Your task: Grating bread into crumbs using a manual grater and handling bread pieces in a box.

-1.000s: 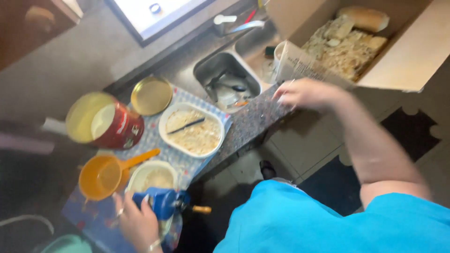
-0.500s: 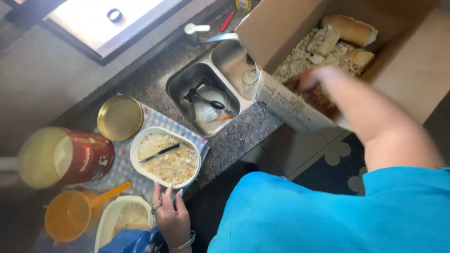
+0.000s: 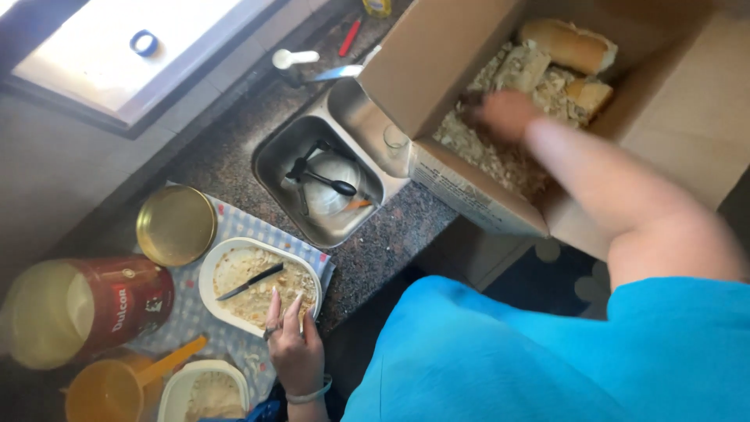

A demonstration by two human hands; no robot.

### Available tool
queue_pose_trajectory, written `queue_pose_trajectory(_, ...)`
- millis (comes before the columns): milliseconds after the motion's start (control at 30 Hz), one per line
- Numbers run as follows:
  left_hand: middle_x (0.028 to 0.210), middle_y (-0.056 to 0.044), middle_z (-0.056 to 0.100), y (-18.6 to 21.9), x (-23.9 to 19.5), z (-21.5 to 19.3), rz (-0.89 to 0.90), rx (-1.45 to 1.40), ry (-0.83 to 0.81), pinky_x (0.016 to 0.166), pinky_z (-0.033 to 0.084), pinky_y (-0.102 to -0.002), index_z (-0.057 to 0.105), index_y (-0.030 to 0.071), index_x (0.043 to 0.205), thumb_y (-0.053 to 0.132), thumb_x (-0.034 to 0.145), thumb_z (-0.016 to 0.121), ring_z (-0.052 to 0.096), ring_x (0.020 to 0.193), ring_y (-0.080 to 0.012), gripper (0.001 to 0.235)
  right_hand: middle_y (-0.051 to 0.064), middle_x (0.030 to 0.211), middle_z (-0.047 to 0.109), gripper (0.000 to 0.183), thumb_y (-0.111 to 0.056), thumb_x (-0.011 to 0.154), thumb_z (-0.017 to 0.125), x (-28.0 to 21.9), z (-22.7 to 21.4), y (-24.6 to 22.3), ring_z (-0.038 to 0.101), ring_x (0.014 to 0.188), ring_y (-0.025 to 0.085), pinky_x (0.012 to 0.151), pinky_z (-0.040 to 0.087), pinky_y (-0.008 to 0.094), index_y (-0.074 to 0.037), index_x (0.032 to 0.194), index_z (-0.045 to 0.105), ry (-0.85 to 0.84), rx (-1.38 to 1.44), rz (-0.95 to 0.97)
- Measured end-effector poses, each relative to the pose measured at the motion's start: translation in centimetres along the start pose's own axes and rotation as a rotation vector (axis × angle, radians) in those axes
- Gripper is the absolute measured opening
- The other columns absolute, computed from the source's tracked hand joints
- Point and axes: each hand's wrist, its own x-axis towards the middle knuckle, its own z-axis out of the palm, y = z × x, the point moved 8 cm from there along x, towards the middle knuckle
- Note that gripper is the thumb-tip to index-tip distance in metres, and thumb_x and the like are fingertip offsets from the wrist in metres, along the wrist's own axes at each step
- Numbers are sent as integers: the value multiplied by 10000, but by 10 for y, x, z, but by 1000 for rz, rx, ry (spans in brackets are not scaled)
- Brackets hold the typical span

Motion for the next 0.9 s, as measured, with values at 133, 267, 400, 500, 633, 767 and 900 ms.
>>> queue_pose_trajectory(133,1696,-285,651,16,21,21,63,-93,2,1174,619,-478,834,46,1379,100,1120,758,714,1483,-414,275,73,1462,818,497,-491,1146,613,-9,1,90,832,1273,325,821,716,470,-472,1633,517,-316,-250,370)
queue_pose_trajectory(267,1670,-336,644,39,33,31,111,-196,-29,1184,612,-494,815,17,1376,114,1110,778,705,1487,-445,285,28,1518,815,709,-486,1102,644,-45,66,175,833,1262,257,855,679,364,-565,1760,390,-531,-199,511)
queue_pose_trajectory(400,1695,-291,638,42,34,41,110,-170,-54,1088,666,-478,822,78,1376,169,1101,793,710,1480,-425,292,51,1528,822,783,-608,975,806,-44,134,229,828,1263,258,953,641,351,-365,1683,577,-588,-140,532)
queue_pose_trajectory(500,1695,-283,631,38,30,44,116,-163,-76,1149,640,-501,820,54,1375,128,1101,770,697,1481,-444,288,73,1538,830,966,-733,848,965,-40,153,234,823,1264,261,1051,603,340,-168,1607,768,-665,-84,516)
queue_pose_trajectory(633,1690,-278,646,36,23,40,91,-105,-81,1119,636,-486,832,80,1339,181,1102,768,720,1460,-398,265,155,1677,719,622,-294,1066,746,-52,81,236,692,1513,403,1111,640,503,-128,1663,694,-351,155,858)
queue_pose_trajectory(767,1711,-238,630,20,7,43,16,-81,-122,1130,619,-461,836,71,1343,203,1108,736,747,1405,-344,287,-122,1746,683,669,-702,1033,787,3,188,298,745,1484,247,1247,550,377,-442,1648,749,-457,265,627)
queue_pose_trajectory(900,1703,-238,632,17,1,45,4,-55,-99,1140,632,-467,845,72,1312,188,1093,760,707,1482,-361,262,123,1852,553,916,-926,1024,536,-17,143,267,505,1678,439,1264,497,549,-353,1729,653,-377,75,822)
